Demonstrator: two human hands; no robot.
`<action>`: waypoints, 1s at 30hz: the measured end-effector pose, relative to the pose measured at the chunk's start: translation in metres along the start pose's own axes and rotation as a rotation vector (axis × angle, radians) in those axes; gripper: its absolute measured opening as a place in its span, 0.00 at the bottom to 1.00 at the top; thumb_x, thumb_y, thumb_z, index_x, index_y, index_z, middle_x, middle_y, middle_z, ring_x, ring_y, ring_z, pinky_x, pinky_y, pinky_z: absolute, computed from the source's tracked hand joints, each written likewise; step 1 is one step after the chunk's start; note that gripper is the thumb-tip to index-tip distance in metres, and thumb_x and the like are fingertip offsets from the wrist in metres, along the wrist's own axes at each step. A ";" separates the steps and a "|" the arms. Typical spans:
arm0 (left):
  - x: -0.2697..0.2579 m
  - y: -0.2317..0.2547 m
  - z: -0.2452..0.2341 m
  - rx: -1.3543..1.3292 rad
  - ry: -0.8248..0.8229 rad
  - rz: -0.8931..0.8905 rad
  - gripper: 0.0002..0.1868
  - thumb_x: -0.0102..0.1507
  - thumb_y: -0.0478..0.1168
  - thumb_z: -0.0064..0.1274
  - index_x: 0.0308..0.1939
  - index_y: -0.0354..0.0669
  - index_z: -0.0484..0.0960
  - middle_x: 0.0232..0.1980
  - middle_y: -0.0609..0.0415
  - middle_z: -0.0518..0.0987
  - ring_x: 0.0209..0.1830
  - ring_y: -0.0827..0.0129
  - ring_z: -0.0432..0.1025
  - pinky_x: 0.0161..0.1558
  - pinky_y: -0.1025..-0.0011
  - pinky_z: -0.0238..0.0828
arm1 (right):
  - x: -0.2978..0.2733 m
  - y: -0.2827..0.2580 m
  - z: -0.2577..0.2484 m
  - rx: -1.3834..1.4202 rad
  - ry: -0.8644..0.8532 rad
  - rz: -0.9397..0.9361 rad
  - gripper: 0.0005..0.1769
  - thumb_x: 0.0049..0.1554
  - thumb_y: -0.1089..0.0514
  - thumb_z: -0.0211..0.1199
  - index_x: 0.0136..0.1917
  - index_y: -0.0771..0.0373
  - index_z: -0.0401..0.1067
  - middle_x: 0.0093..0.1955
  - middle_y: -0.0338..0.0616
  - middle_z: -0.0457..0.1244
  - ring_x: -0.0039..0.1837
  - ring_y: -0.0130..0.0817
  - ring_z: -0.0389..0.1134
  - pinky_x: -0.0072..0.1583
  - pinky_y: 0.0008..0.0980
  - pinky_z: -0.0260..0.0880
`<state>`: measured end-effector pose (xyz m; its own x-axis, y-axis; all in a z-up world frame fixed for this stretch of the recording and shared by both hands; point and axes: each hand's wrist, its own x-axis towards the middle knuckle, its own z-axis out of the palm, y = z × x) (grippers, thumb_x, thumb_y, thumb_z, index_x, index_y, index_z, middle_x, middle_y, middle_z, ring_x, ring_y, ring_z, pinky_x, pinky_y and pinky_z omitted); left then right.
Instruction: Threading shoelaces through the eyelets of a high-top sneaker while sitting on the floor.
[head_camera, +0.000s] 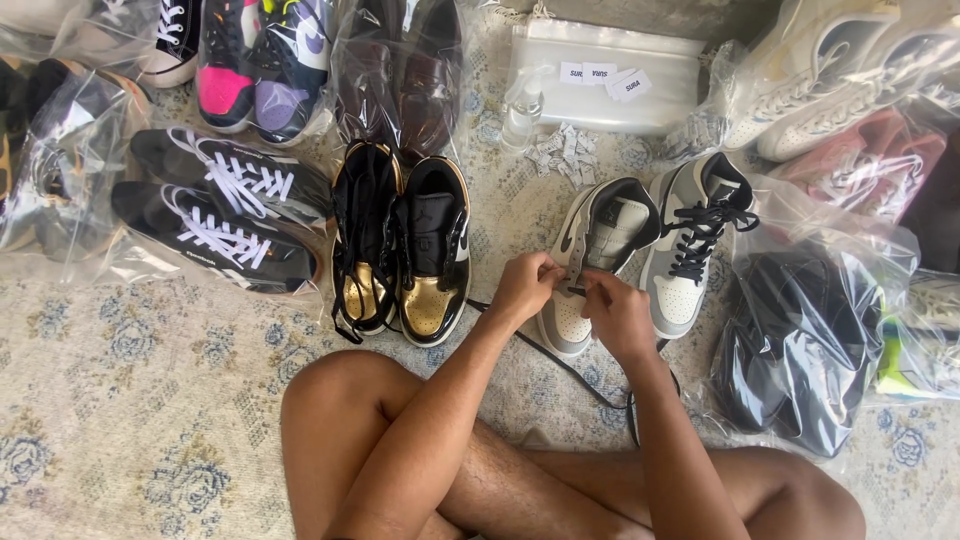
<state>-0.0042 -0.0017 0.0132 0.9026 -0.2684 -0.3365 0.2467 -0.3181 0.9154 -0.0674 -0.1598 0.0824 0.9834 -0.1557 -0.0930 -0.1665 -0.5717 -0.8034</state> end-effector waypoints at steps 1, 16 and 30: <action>0.001 -0.001 0.001 -0.001 -0.002 0.021 0.08 0.66 0.37 0.55 0.42 0.35 0.85 0.29 0.49 0.82 0.28 0.65 0.79 0.30 0.70 0.74 | 0.005 0.003 0.001 -0.099 -0.017 -0.014 0.12 0.62 0.64 0.57 0.55 0.67 0.79 0.27 0.47 0.68 0.24 0.36 0.68 0.32 0.35 0.68; -0.011 0.024 -0.012 -0.024 -0.093 0.015 0.19 0.66 0.48 0.55 0.44 0.32 0.81 0.32 0.43 0.83 0.33 0.61 0.80 0.34 0.67 0.77 | 0.032 -0.005 -0.004 -0.325 -0.317 0.056 0.15 0.61 0.63 0.53 0.56 0.72 0.75 0.24 0.48 0.69 0.18 0.34 0.65 0.23 0.31 0.66; -0.004 0.023 0.016 0.480 -0.018 0.302 0.15 0.69 0.43 0.45 0.40 0.32 0.75 0.30 0.39 0.80 0.32 0.49 0.81 0.28 0.62 0.81 | 0.032 -0.017 -0.002 -0.460 -0.438 0.125 0.15 0.61 0.64 0.49 0.57 0.73 0.71 0.26 0.52 0.69 0.20 0.37 0.68 0.21 0.30 0.68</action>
<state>-0.0080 -0.0224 0.0324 0.9009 -0.4260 -0.0833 -0.2133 -0.6016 0.7698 -0.0335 -0.1569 0.0939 0.8766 0.0438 -0.4792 -0.2003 -0.8723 -0.4461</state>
